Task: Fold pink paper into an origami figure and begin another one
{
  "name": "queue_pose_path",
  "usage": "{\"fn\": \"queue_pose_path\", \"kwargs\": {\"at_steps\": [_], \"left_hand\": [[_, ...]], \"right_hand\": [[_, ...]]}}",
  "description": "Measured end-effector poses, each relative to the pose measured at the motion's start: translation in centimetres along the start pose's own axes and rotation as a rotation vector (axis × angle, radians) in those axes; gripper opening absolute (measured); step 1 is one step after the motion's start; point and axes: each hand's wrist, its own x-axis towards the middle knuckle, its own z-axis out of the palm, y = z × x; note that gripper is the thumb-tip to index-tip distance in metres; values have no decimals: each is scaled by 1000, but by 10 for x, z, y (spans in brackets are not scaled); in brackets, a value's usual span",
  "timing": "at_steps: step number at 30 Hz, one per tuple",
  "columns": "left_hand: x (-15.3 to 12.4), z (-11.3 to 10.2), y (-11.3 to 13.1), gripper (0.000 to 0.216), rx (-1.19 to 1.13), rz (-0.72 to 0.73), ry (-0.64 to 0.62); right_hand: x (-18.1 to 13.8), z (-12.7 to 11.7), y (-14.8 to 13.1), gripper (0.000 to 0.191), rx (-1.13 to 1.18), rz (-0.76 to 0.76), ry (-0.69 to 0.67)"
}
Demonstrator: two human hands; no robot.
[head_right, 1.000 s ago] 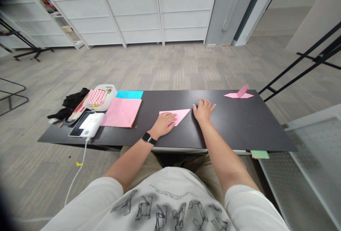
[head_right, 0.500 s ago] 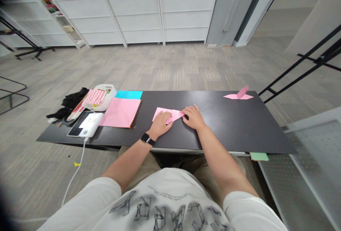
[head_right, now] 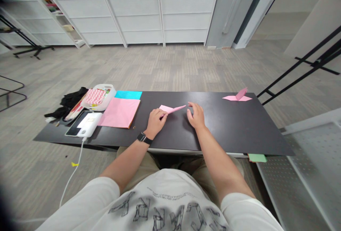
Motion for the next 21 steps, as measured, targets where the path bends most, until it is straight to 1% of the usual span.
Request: {"fn": "queue_pose_path", "kwargs": {"at_steps": [3,4,6,8,10,12,14,17,21], "left_hand": [[12,-9,2,18,-288,-45,112],[16,-9,1,19,-397,-69,148],[24,-7,-2,28,-568,-134,192],[29,-1,-9,34,-622,-202,196],[29,6,-19,31,-536,-237,159],[25,12,-28,23,-352,-225,85],[19,16,-34,15,-133,-178,-2],[11,18,-33,11,117,-105,-71],[7,18,-25,15,227,-47,-89]], "right_hand": [[1,1,9,58,49,92,96],[1,1,11,58,58,99,105],[2,2,13,55,73,92,100],[2,3,12,52,93,75,85],[3,3,10,48,107,66,76],[3,2,8,44,90,63,66],[3,2,5,41,49,51,46],[3,2,3,40,-4,14,8],[2,4,2,36,-2,-33,-44]]}}
